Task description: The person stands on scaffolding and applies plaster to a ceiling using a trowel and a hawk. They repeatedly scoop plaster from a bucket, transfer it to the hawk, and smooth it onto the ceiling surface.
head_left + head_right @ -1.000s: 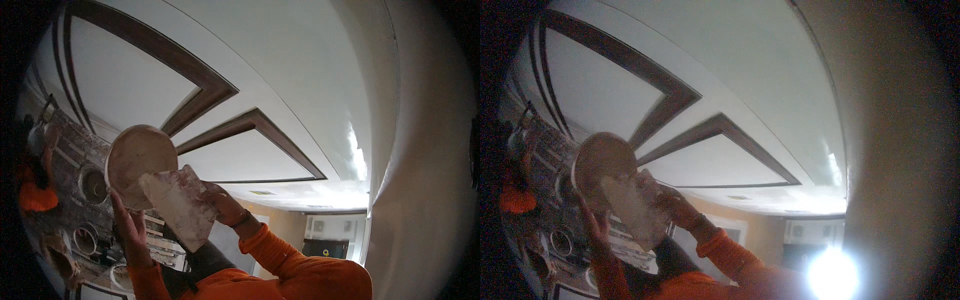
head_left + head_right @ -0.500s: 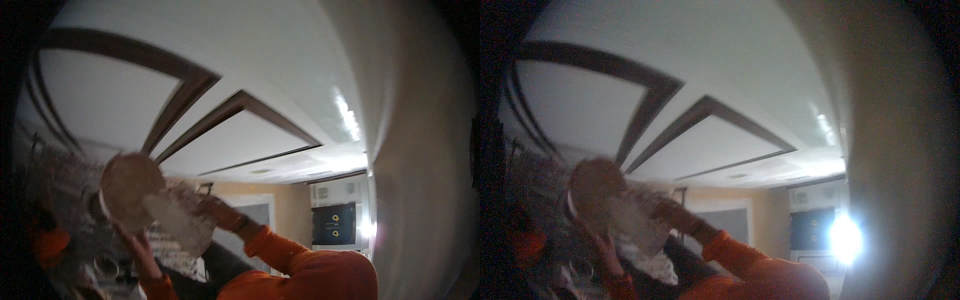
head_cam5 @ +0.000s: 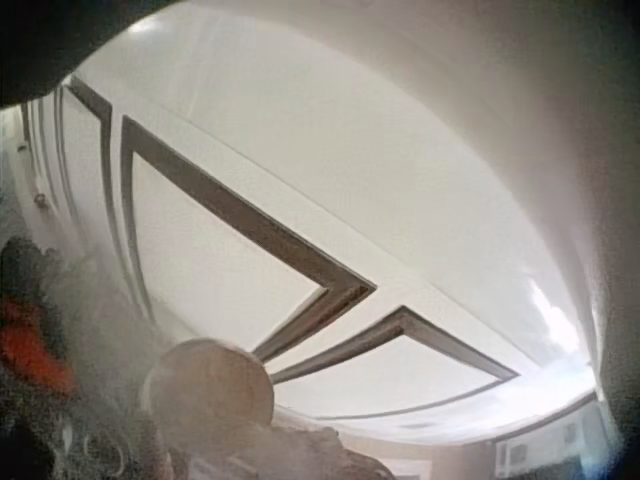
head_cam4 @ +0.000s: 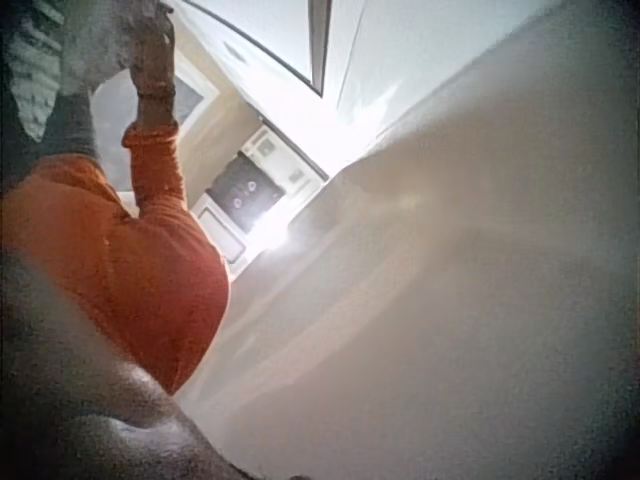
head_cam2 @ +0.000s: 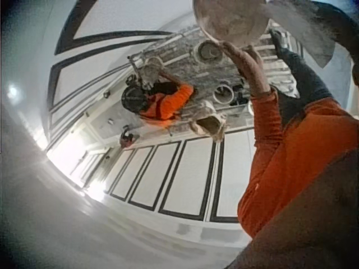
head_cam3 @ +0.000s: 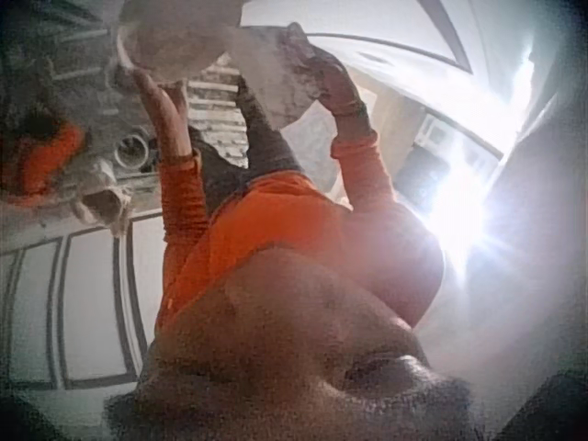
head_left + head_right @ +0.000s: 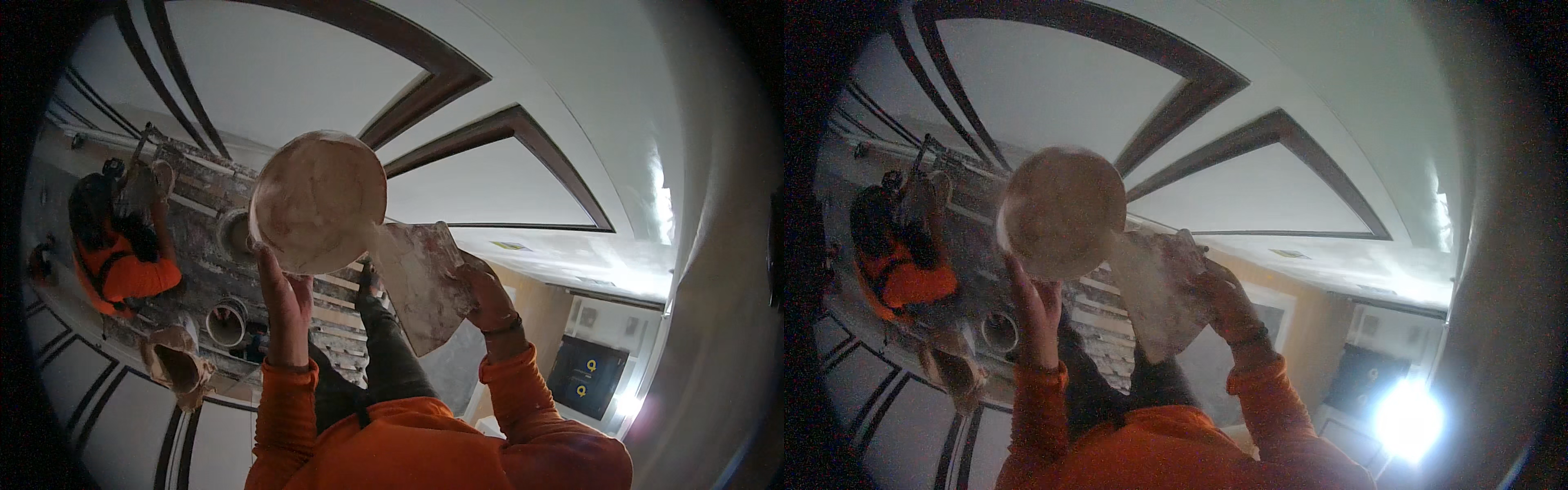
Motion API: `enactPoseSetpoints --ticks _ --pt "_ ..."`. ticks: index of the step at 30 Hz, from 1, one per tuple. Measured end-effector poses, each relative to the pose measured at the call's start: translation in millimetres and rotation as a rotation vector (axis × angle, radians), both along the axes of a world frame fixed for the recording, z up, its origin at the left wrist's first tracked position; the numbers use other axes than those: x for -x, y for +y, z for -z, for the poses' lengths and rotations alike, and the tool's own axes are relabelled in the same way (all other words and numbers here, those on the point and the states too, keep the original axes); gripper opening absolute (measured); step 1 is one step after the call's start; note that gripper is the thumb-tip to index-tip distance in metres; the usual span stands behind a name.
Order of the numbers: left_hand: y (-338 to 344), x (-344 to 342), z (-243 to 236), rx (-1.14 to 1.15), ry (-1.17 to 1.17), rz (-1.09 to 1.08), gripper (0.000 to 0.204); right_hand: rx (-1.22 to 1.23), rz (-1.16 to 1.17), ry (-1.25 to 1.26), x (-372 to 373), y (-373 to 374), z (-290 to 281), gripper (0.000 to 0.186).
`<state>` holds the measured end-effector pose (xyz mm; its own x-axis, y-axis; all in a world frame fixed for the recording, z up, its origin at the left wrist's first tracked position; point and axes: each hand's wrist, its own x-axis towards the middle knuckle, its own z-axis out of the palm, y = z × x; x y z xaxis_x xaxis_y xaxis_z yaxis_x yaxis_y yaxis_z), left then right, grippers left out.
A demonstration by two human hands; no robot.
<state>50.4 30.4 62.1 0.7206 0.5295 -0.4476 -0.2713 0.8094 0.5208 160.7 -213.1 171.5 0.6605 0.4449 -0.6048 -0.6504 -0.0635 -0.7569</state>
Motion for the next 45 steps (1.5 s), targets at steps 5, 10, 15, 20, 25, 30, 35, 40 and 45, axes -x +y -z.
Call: enactPoseSetpoints --ticks 5,10,15,20,25,30,35,40,45 --pt "-3 17 -19 0.086 -0.063 0.004 0.084 0.105 -0.063 -0.222 31 -6 -47 0.053" --pt "-8 27 -17 0.056 -0.068 0.079 0.082 0.016 0.132 -0.144 64 -17 -49 0.052" --pt "-7 -5 -27 0.169 -0.065 0.197 0.077 -0.144 0.357 -0.258 76 30 -47 0.054" --pt "-20 -61 -9 0.02 -0.153 0.405 0.067 -0.487 0.584 -0.395 55 93 -42 0.056" --pt "-36 -76 -15 -0.267 -0.216 0.61 0.072 -0.667 0.685 -0.469 32 127 -43 0.053" --pt "-69 -104 -95 0.031 -0.196 0.668 0.077 -0.759 0.681 -0.567 4 123 -57 0.05" --pt "-76 -109 -94 -0.007 -0.233 0.664 0.077 -0.834 0.655 -0.568 -11 129 -61 0.046" --pt "-80 -100 -95 -0.107 -0.288 0.681 0.076 -0.871 0.658 -0.643 -18 118 -87 0.043" --pt "-53 -69 -82 -0.181 -0.222 0.64 0.076 -0.905 0.655 -0.605 -13 126 -86 0.04"
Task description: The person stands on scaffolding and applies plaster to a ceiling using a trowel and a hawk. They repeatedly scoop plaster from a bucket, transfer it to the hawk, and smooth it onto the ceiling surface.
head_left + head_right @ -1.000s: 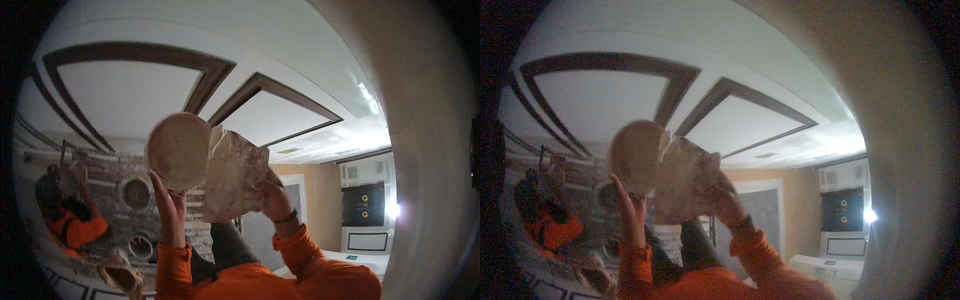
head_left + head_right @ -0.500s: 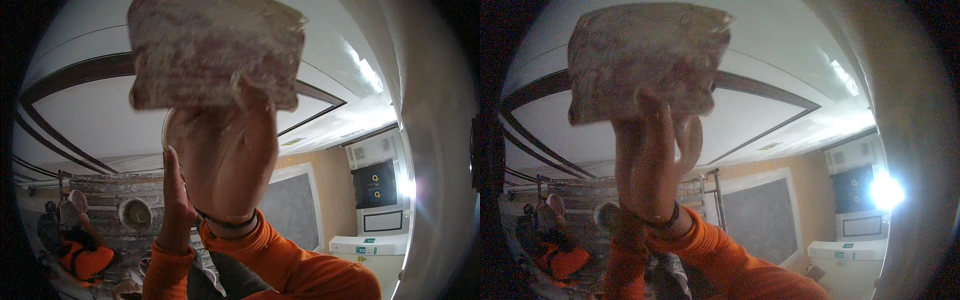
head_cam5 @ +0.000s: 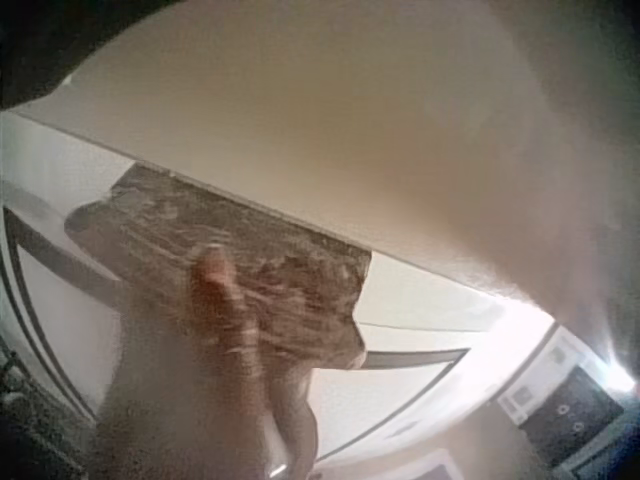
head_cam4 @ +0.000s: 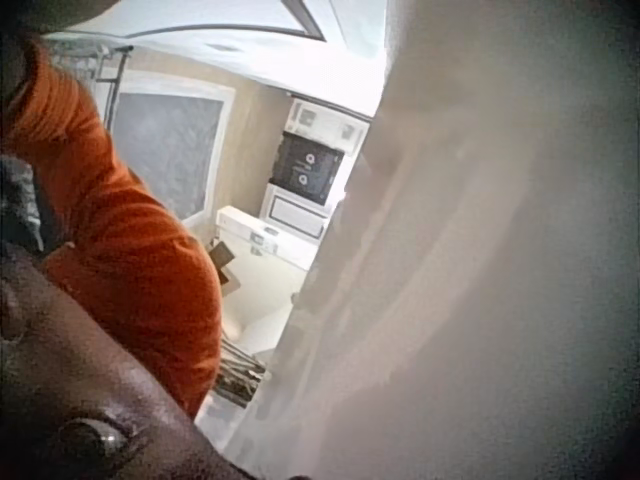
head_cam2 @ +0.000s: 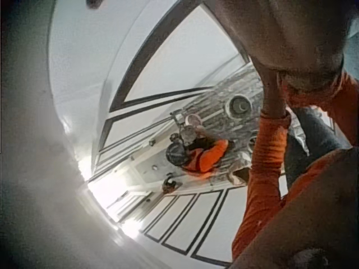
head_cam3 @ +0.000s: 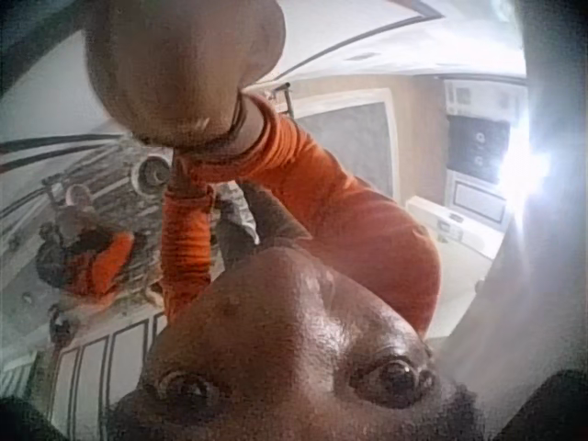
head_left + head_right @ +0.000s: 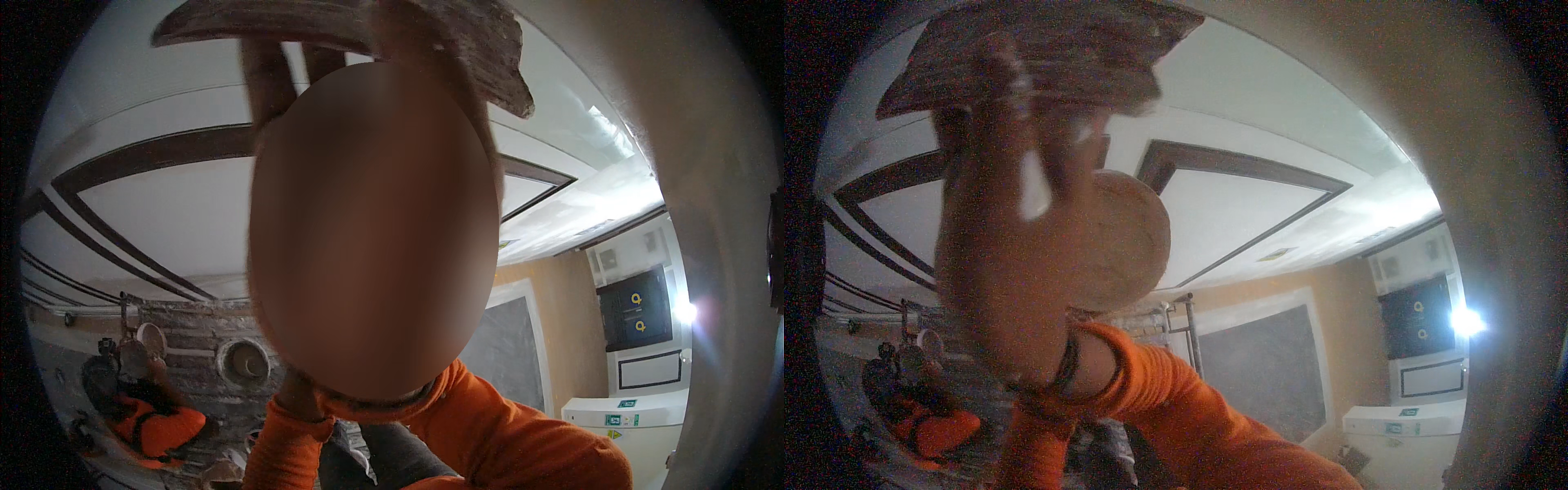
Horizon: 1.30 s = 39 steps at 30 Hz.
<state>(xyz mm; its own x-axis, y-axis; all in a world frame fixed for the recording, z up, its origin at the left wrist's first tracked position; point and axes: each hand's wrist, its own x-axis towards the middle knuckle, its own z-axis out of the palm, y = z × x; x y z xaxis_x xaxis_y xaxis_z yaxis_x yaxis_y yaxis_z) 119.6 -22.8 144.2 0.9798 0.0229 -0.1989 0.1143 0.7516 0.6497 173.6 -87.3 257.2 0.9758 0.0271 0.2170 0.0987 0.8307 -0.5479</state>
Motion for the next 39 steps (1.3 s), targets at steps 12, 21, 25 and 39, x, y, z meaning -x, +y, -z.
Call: enactPoseSetpoints --ticks 12,21,25,39 --pt "-11 -46 -20 0.054 -0.074 -0.012 0.074 0.016 -0.018 -0.096 4 -13 -12 0.033" --pt "-11 -38 -19 0.104 -0.099 -0.036 0.073 -0.275 -0.448 -0.395 -57 -35 -61 0.03" --pt "-1 -16 4 -0.016 -0.1 -0.065 0.07 -0.293 -0.204 -0.224 -36 -29 -70 0.038" --pt "53 92 92 0.188 0.31 -0.178 0.08 -0.16 -0.115 -0.411 -45 27 -56 0.04"
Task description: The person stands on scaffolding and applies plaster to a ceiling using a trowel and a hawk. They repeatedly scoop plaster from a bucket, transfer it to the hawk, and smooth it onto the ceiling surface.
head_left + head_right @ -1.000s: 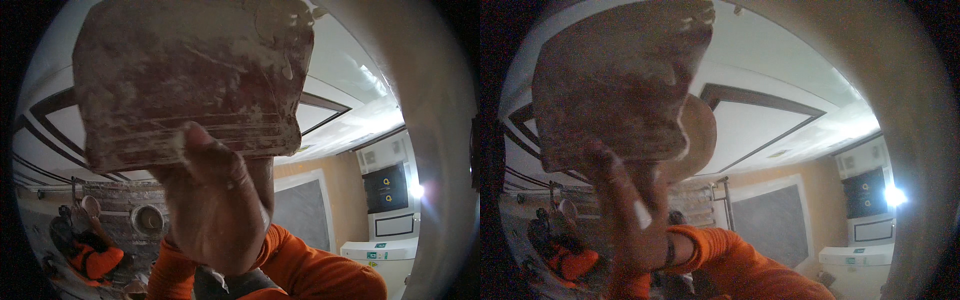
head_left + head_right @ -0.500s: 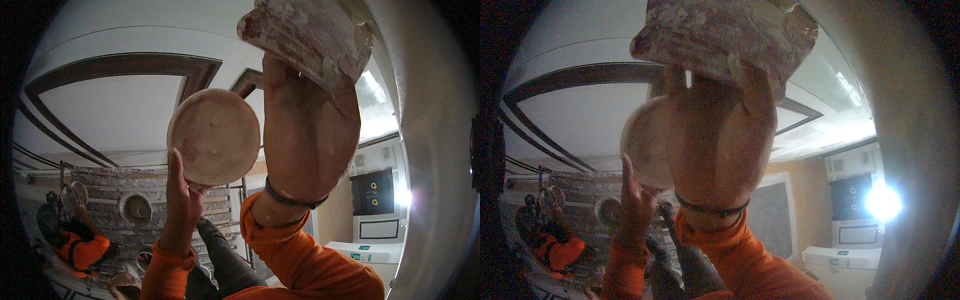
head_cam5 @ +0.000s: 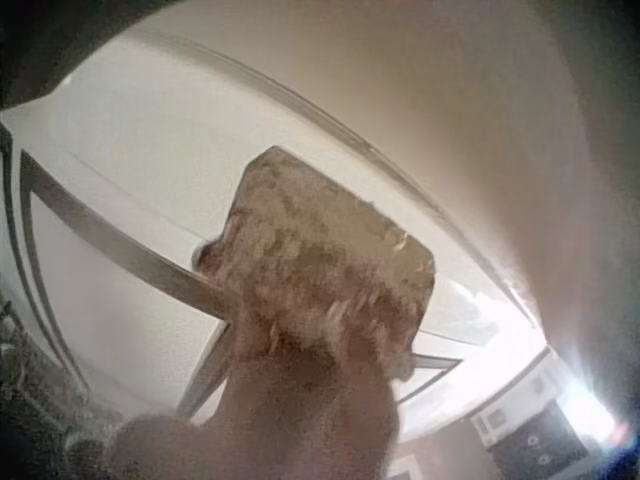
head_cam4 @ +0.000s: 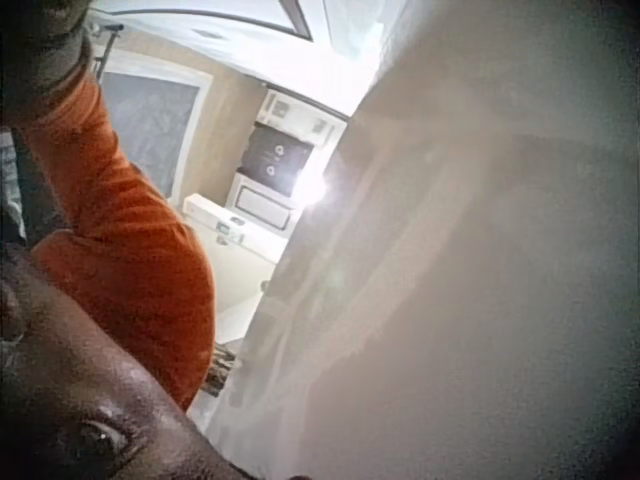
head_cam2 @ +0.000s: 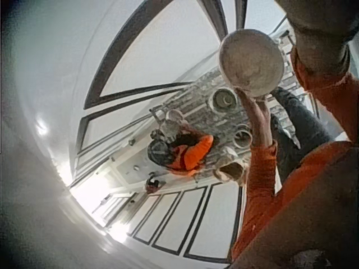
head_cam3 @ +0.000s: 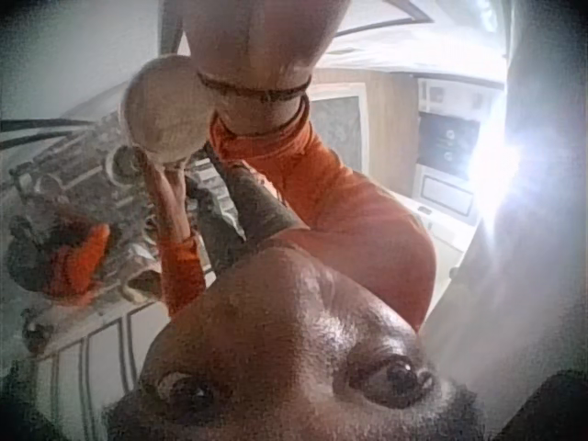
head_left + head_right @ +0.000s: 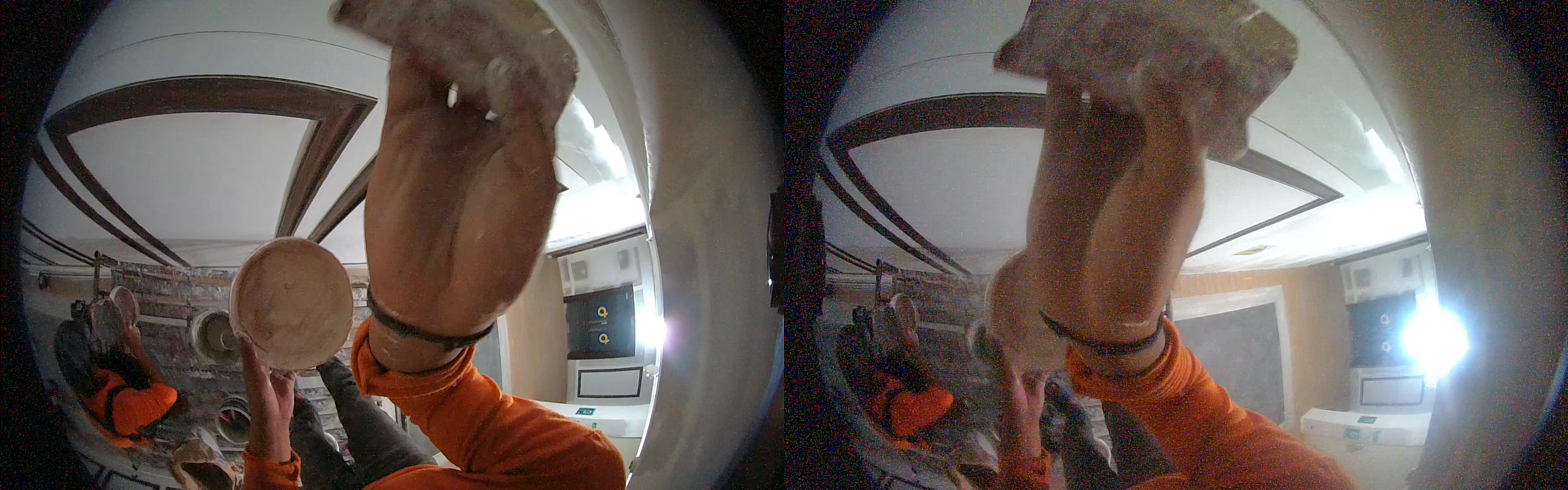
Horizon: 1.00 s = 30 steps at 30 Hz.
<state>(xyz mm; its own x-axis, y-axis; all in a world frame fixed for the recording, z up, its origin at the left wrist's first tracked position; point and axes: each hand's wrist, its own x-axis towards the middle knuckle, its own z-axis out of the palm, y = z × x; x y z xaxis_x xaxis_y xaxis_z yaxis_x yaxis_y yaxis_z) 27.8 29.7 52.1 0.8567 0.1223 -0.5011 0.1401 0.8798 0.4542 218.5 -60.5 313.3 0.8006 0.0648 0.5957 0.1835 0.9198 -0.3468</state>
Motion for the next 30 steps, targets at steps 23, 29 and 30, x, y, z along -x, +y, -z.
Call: enactPoseSetpoints --ticks 23,29,30 --pt "46 97 37 -0.001 0.224 -0.142 0.084 0.016 -0.161 0.143 -66 -22 -8 0.038" --pt "41 97 38 -0.014 0.238 -0.162 0.084 0.011 -0.203 0.143 -11 -15 -13 0.039" --pt "42 99 38 -0.023 0.247 -0.155 0.083 0.008 -0.205 0.145 1 -13 -10 0.039"
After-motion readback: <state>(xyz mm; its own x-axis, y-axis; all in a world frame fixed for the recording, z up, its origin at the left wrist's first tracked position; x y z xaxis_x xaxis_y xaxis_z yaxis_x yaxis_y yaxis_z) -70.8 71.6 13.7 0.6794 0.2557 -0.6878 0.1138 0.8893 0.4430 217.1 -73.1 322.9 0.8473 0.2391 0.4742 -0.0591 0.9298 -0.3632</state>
